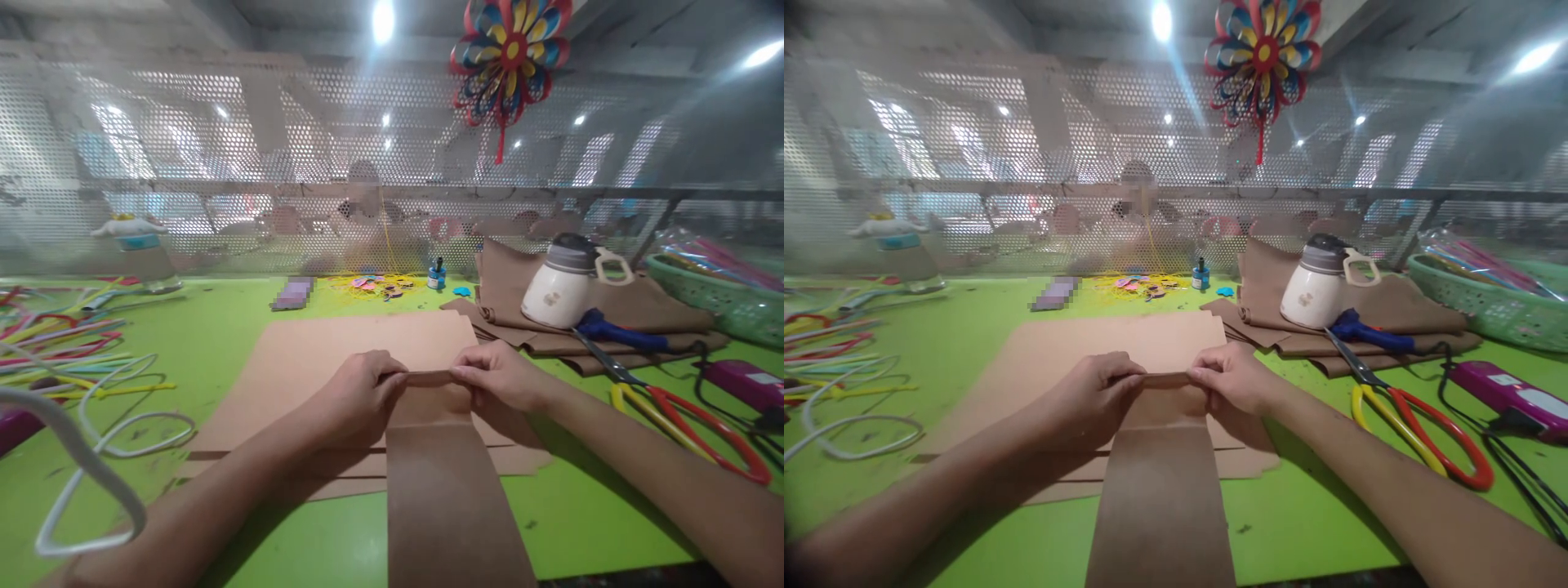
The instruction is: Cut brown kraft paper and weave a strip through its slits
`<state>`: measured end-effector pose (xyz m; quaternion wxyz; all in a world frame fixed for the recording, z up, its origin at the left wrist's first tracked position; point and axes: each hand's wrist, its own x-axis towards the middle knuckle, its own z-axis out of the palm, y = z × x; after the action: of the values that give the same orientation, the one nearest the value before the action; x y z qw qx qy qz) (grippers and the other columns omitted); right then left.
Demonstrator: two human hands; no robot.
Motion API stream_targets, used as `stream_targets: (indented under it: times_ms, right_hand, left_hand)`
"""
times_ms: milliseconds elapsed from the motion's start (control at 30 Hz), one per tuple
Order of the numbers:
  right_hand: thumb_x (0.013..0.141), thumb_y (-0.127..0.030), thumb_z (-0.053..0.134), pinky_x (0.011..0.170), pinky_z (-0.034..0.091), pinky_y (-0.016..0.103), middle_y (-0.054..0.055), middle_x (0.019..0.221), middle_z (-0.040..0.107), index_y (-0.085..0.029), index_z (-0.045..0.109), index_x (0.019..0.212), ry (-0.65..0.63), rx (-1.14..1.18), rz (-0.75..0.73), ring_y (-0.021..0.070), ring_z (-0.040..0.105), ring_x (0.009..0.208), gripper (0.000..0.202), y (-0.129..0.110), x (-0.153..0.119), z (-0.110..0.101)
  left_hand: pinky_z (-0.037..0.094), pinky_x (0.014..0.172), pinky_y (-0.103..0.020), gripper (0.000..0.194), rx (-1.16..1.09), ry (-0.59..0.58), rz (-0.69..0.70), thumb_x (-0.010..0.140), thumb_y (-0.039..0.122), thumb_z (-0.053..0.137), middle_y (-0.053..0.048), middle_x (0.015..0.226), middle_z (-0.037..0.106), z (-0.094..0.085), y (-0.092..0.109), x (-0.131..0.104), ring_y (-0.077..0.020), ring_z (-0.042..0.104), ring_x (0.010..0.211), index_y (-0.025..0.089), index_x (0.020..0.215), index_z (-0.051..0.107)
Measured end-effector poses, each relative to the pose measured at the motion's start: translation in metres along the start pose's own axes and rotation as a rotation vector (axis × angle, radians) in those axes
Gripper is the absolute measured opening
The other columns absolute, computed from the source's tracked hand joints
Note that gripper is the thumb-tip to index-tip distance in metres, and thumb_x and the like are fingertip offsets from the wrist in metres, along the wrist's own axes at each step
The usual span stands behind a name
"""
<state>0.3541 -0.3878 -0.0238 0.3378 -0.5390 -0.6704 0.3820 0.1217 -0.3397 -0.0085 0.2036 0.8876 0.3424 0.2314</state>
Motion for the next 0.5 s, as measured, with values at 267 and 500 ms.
stream_targets:
  times_ms: [267,500]
  right_hand:
    - [0.085,-0.043,0.060,0.048,0.037,0.021,-0.003,0.047,0.055,-0.016,0.059,0.071,-0.014,0.058,0.028,0.0101,0.052,0.045,0.031,0.001,-0.001,-0.004]
    - [0.088,-0.046,0.058,0.056,0.044,0.022,0.001,0.074,0.066,-0.018,0.066,0.098,0.045,0.537,-0.047,0.0103,0.057,0.060,0.031,-0.005,-0.004,-0.010]
  left_hand:
    - [0.029,0.052,-0.024,0.034,-0.076,-0.008,-0.163,0.087,0.044,0.049,0.001,0.064,0.061,-0.001,-0.006,0.001,-0.0131,0.048,0.061,0.018,0.072,0.064]
    - [0.030,0.053,-0.022,0.029,-0.702,-0.218,-0.278,0.080,0.040,0.062,0.002,0.058,0.049,-0.014,0.000,0.006,-0.0094,0.041,0.055,0.013,0.069,0.060]
